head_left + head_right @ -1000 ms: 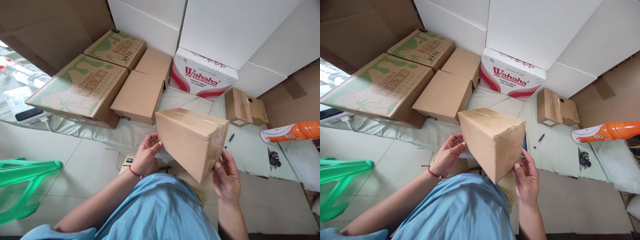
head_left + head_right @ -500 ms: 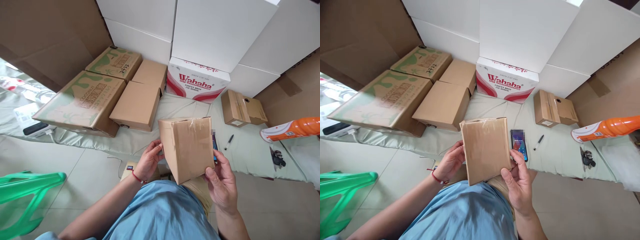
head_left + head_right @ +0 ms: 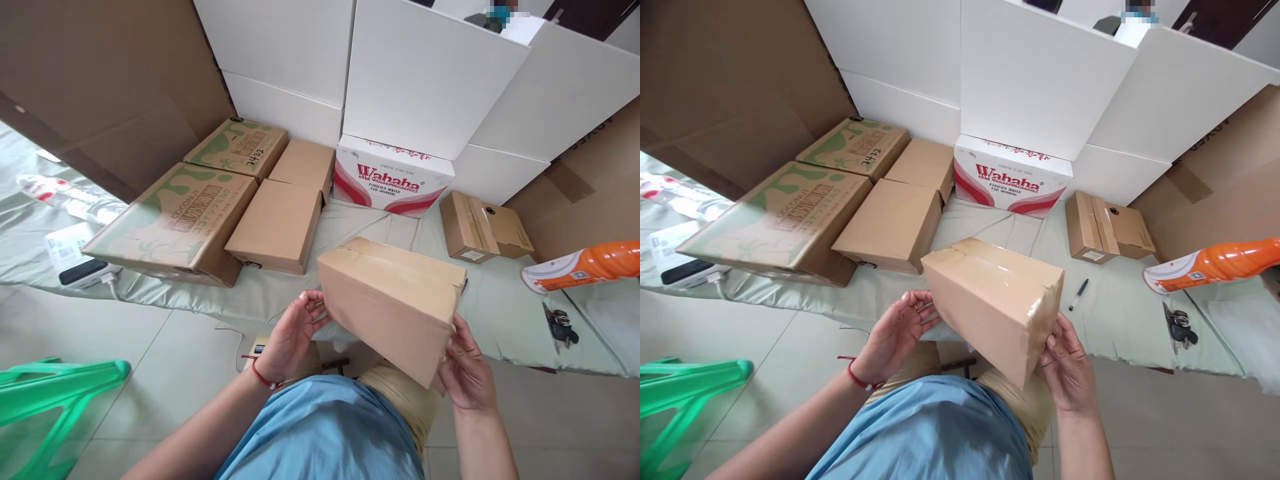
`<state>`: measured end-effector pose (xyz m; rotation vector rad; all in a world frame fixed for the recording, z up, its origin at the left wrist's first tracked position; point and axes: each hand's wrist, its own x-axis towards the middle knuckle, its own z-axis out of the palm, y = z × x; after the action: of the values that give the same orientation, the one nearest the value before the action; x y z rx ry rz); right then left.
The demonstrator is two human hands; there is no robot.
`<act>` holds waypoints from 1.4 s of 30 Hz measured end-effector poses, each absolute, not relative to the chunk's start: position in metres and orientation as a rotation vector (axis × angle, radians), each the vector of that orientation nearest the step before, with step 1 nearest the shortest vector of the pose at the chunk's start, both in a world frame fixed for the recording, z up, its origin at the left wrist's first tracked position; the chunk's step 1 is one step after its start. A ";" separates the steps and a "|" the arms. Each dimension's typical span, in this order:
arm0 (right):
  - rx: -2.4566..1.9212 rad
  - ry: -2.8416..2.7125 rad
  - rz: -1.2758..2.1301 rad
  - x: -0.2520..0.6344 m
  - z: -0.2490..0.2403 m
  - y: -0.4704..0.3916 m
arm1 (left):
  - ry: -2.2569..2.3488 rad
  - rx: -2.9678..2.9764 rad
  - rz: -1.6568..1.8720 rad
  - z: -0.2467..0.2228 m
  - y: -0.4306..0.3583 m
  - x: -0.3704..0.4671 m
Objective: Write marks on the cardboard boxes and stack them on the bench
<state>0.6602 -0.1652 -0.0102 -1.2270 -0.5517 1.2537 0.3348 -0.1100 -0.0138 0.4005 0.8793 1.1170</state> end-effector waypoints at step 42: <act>-1.355 -0.648 1.263 0.646 -0.014 -0.158 | 0.668 0.907 0.864 -0.024 -0.118 0.287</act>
<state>0.6458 -0.1582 -0.0143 -1.3547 -0.6480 1.2628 0.2868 -0.1177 -0.0239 0.9071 0.6680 0.8645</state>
